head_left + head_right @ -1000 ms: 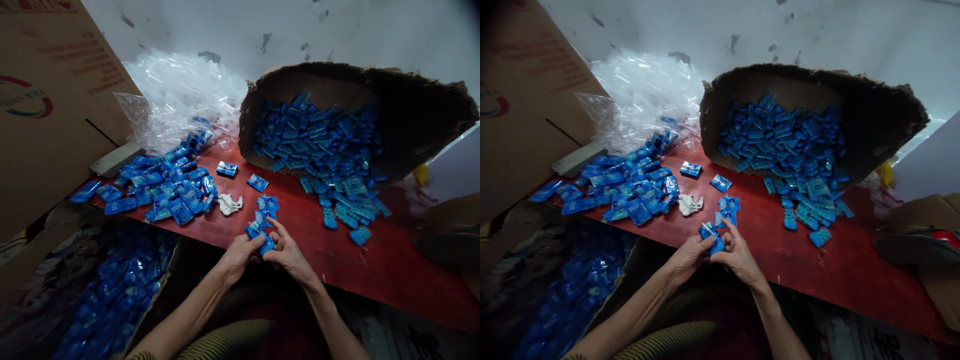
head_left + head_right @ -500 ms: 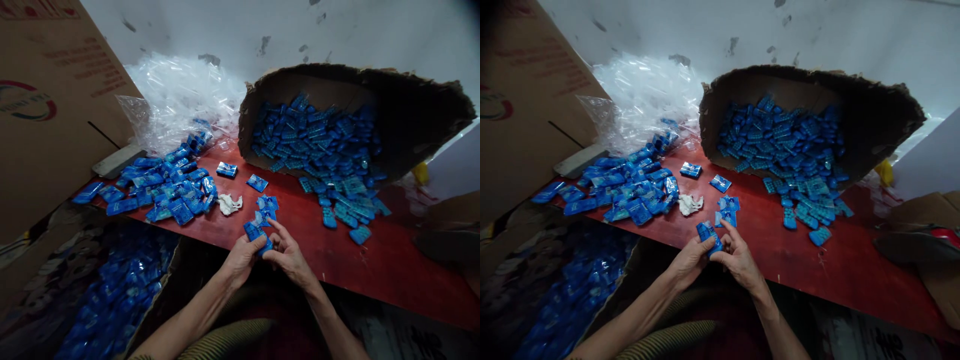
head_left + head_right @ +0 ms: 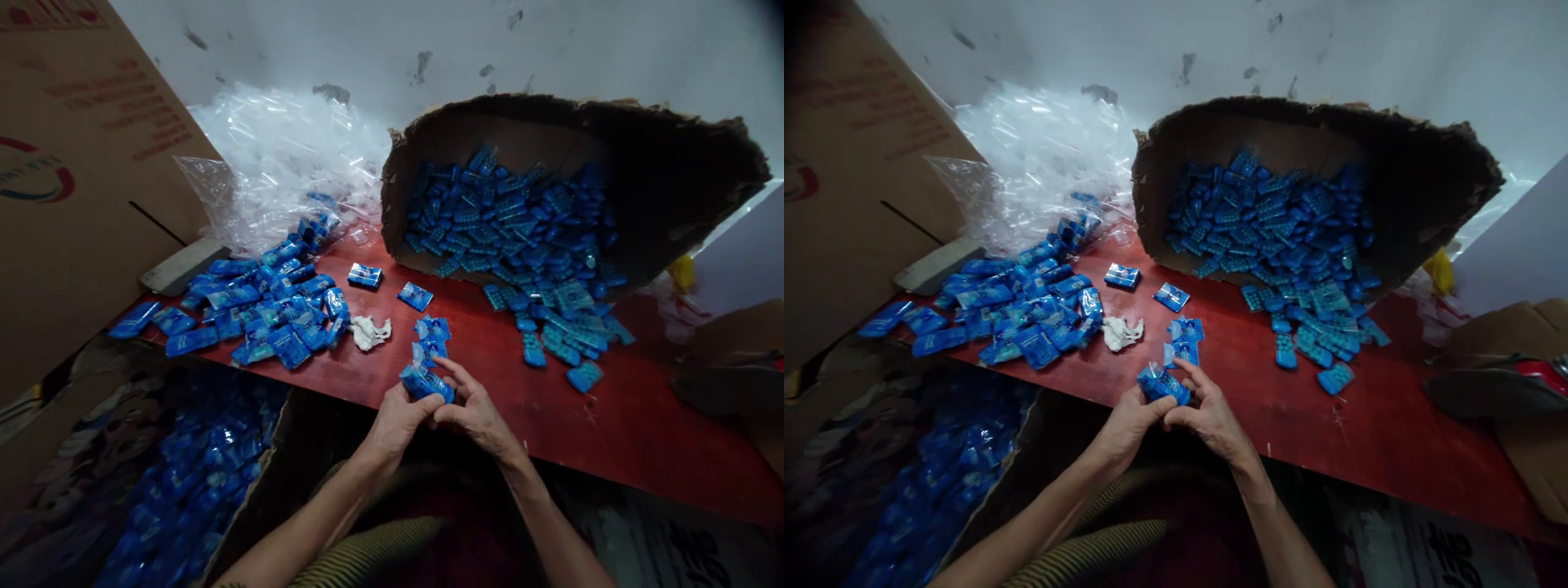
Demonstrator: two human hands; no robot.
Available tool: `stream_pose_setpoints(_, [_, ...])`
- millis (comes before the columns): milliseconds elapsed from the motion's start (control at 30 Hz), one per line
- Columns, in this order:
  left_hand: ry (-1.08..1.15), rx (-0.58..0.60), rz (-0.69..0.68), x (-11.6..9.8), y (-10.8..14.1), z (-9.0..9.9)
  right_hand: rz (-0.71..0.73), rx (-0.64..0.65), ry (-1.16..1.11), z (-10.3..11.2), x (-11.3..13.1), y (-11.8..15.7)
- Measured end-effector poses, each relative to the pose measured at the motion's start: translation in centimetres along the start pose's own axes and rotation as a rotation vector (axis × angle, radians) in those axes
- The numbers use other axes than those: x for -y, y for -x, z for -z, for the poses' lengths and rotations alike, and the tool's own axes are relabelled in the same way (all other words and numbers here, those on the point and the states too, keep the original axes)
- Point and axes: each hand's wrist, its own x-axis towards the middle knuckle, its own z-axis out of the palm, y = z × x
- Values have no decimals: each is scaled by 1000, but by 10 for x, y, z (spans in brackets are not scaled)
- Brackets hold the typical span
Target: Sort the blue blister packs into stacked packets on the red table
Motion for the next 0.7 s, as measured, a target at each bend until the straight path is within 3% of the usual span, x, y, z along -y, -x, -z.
stream_pose_setpoints(67, [-4,1,-10,2,0,-1,-9,-18,17,1,-2,1])
stream_pose_setpoints(200, [-11,77,99,3,1,7,-9,-40,67,0,-5,5])
stream_pose_setpoints(367, [-43,-74,40,-3,-2,10,143,-138,356,-8,-1,10])
stream_pose_setpoints(433, [-28,-82,14,-7,-3,9,167,-140,409,-9,0,11])
stream_pose_setpoints(700, [94,98,83,-9,-2,11,118,-141,314,4,-9,11])
